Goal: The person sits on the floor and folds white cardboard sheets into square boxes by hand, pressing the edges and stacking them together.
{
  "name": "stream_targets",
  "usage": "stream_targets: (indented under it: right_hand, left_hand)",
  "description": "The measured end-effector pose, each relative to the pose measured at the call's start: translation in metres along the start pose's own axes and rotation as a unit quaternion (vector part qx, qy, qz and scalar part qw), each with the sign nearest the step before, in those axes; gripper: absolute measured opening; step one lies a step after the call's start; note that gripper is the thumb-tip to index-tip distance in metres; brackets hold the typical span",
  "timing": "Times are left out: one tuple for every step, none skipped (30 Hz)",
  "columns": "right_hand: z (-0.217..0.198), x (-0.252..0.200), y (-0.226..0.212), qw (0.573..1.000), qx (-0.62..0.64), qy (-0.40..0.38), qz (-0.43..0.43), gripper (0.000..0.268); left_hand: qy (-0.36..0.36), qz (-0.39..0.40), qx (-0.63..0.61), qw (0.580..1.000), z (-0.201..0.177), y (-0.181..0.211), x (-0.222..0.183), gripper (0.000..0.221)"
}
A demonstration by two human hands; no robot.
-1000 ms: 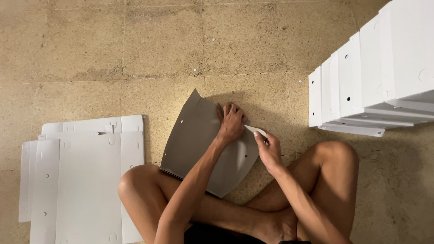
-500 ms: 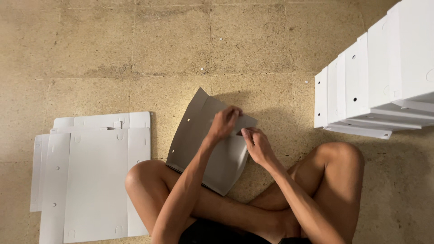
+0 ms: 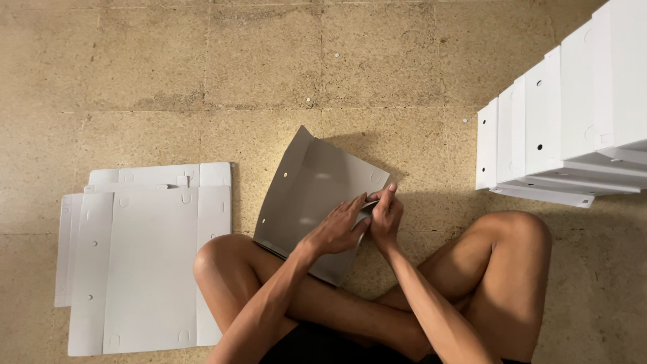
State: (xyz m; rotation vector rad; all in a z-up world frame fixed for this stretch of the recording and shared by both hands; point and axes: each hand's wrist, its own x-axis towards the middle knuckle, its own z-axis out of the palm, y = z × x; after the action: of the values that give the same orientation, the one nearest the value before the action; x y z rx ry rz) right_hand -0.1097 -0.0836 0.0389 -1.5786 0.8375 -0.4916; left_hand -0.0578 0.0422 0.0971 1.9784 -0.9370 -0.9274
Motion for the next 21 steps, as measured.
stream_targets:
  right_hand:
    - [-0.003,-0.001,0.0,1.0,-0.002,-0.001,-0.014,0.073]
    - [-0.005,-0.002,0.001,1.0,-0.004,-0.002,-0.027,0.071]
    - [-0.006,-0.003,-0.003,1.0,-0.005,-0.001,-0.028,0.071]
    - [-0.007,-0.003,-0.008,1.0,-0.018,-0.007,-0.023,0.072]
    - [-0.009,-0.006,-0.011,0.999,-0.032,-0.012,-0.016,0.073]
    - [-0.011,-0.007,-0.013,0.999,-0.034,-0.01,-0.015,0.073]
    - [-0.01,-0.006,-0.015,0.999,-0.042,-0.007,-0.001,0.071]
    - [-0.01,-0.005,-0.018,0.999,-0.051,-0.004,0.013,0.07]
    - [-0.009,-0.002,-0.01,0.999,-0.05,-0.005,0.012,0.07]
    - [-0.007,0.0,-0.002,0.998,-0.052,0.001,0.028,0.067]
    - [-0.006,0.001,0.006,0.997,-0.054,0.006,0.046,0.064]
    - [-0.005,0.0,0.01,0.997,-0.055,0.005,0.048,0.064]
    - [-0.003,0.0,0.014,0.998,-0.048,0.024,0.018,0.06]
    - [-0.002,0.0,0.019,0.998,-0.041,0.043,-0.013,0.057]
    - [-0.002,-0.001,0.018,0.998,-0.042,0.043,-0.012,0.057]
    - [-0.002,-0.002,0.017,0.997,-0.048,0.051,-0.027,0.055]
    - [-0.002,-0.003,0.016,0.996,-0.055,0.059,-0.042,0.054]
    - [-0.003,-0.002,0.021,0.996,-0.055,0.058,-0.041,0.054]
    - [-0.004,0.0,0.026,0.995,-0.057,0.065,-0.057,0.056]
    - [-0.005,0.003,0.03,0.993,-0.059,0.073,-0.073,0.057]
    - [-0.006,0.005,0.034,0.993,-0.059,0.074,-0.072,0.057]
  left_hand:
    - [-0.003,-0.007,0.008,1.0,-0.001,0.006,-0.002,0.067]
    - [-0.006,-0.013,0.017,1.0,-0.002,0.012,-0.004,0.075]
    - [-0.006,-0.012,0.016,1.0,-0.006,0.022,-0.006,0.075]
    - [-0.009,-0.014,0.037,0.999,-0.009,0.031,-0.007,0.073]
    - [-0.014,-0.016,0.058,0.998,-0.012,0.041,-0.009,0.071]
    - [-0.015,-0.015,0.057,0.998,-0.005,0.036,-0.008,0.071]
    - [0.001,-0.026,0.073,0.997,-0.001,0.03,-0.005,0.066]
    - [0.018,-0.038,0.09,0.995,0.003,0.025,-0.002,0.061]
    - [0.019,-0.038,0.09,0.995,0.012,0.02,0.002,0.061]
    - [0.03,-0.052,0.099,0.993,0.02,0.016,0.007,0.057]
    - [0.039,-0.067,0.107,0.991,0.029,0.011,0.01,0.053]
    - [0.039,-0.068,0.107,0.991,0.035,0.013,0.009,0.053]
    - [0.042,-0.1,0.077,0.991,0.041,0.016,0.009,0.055]
    - [0.046,-0.133,0.047,0.989,0.047,0.018,0.008,0.06]
    - [0.045,-0.133,0.047,0.989,0.05,0.022,0.009,0.06]
    - [0.07,-0.138,-0.009,0.988,0.052,0.025,0.01,0.058]
    - [0.095,-0.143,-0.066,0.983,0.055,0.029,0.011,0.057]
    - [0.095,-0.144,-0.067,0.983,0.05,0.038,0.009,0.057]
    - [0.106,-0.154,-0.085,0.979,0.045,0.048,0.008,0.058]
    - [0.117,-0.165,-0.104,0.974,0.04,0.058,0.008,0.058]
    - [0.116,-0.164,-0.104,0.974,0.045,0.047,0.014,0.058]
